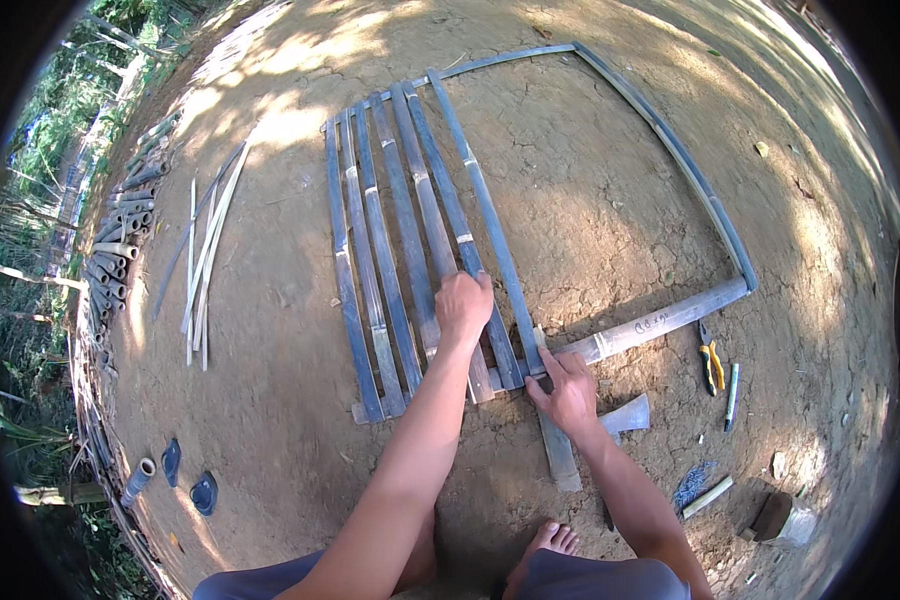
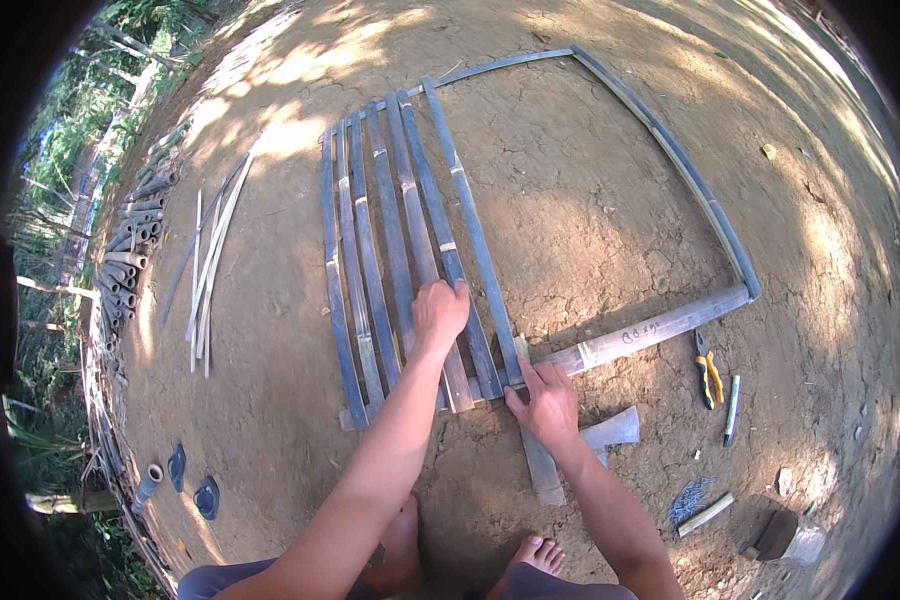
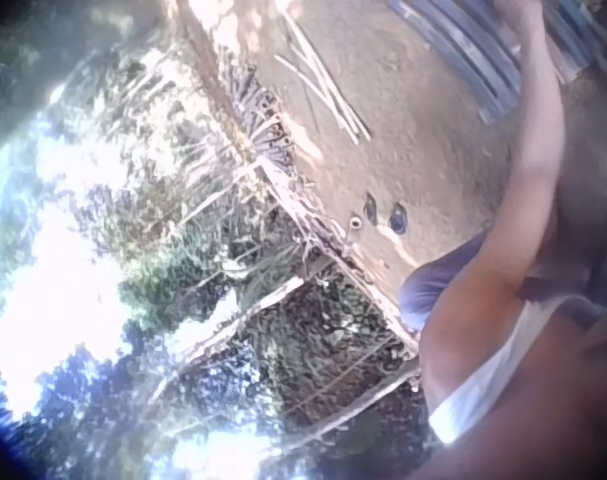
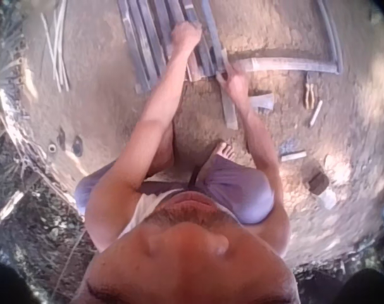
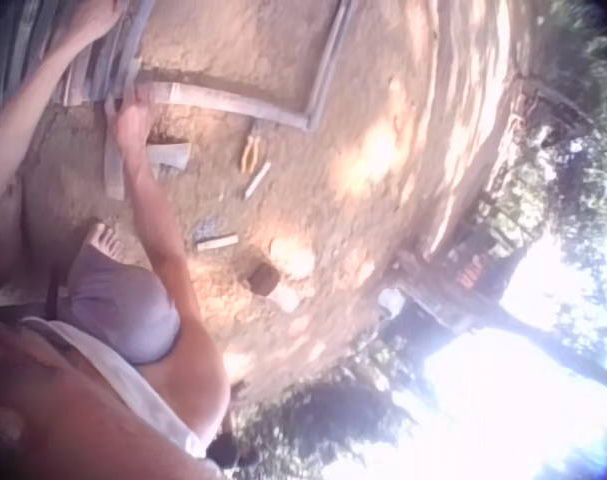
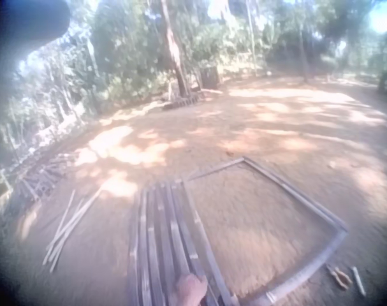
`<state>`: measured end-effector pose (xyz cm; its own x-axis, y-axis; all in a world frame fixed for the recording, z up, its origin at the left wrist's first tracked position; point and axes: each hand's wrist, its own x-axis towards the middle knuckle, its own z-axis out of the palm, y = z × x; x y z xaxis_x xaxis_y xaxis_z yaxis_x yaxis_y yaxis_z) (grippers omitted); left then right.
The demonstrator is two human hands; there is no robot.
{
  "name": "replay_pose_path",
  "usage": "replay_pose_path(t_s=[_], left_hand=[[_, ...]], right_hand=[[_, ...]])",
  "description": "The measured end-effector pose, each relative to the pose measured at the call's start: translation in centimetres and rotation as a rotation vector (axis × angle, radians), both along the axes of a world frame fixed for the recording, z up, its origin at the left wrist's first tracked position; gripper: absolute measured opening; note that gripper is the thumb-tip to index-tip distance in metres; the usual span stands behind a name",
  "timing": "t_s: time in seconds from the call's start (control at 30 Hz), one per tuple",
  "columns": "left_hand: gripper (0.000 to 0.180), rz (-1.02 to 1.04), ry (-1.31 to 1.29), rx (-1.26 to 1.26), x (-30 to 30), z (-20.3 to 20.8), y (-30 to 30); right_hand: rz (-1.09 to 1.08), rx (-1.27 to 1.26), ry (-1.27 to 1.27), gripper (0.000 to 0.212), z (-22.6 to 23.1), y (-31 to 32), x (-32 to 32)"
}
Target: The person nails thin bamboo strips onto a rectangular bamboo frame on the ground using an axe and small nails, then cuts a strip with a pair of snips.
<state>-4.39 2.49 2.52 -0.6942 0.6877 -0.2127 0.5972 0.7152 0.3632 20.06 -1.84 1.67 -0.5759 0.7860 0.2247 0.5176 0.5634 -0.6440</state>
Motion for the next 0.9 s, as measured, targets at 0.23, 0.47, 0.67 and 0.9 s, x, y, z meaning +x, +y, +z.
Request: replay_pose_path(t_s=[0.23, 0.47, 0.67, 0.9], left_hand=[[0.051, -0.078, 0.083, -0.112, -0.2, 0.0, 2.5], [0.049, -0.048, 0.057, -0.111, -0.4, -0.1, 2.0], [0.051, -0.091, 0.121, -0.05, -0.4, -0.5, 1.6], [0.051, -0.053, 0.089, -0.02, 0.0, -0.4, 1.5]], right_hand=[[-0.015, 0.014, 0.009, 0.049, 0.0, 0.2, 0.3], [-0.014, -0.037, 0.024, 0.052, -0.3, 0.3, 0.2], [-0.013, -0.025, 0.01, 0.05, -0.2, 0.5, 0.3], [0.007, -0.011, 0.018, 0.05, -0.3, 0.6, 0.1]])
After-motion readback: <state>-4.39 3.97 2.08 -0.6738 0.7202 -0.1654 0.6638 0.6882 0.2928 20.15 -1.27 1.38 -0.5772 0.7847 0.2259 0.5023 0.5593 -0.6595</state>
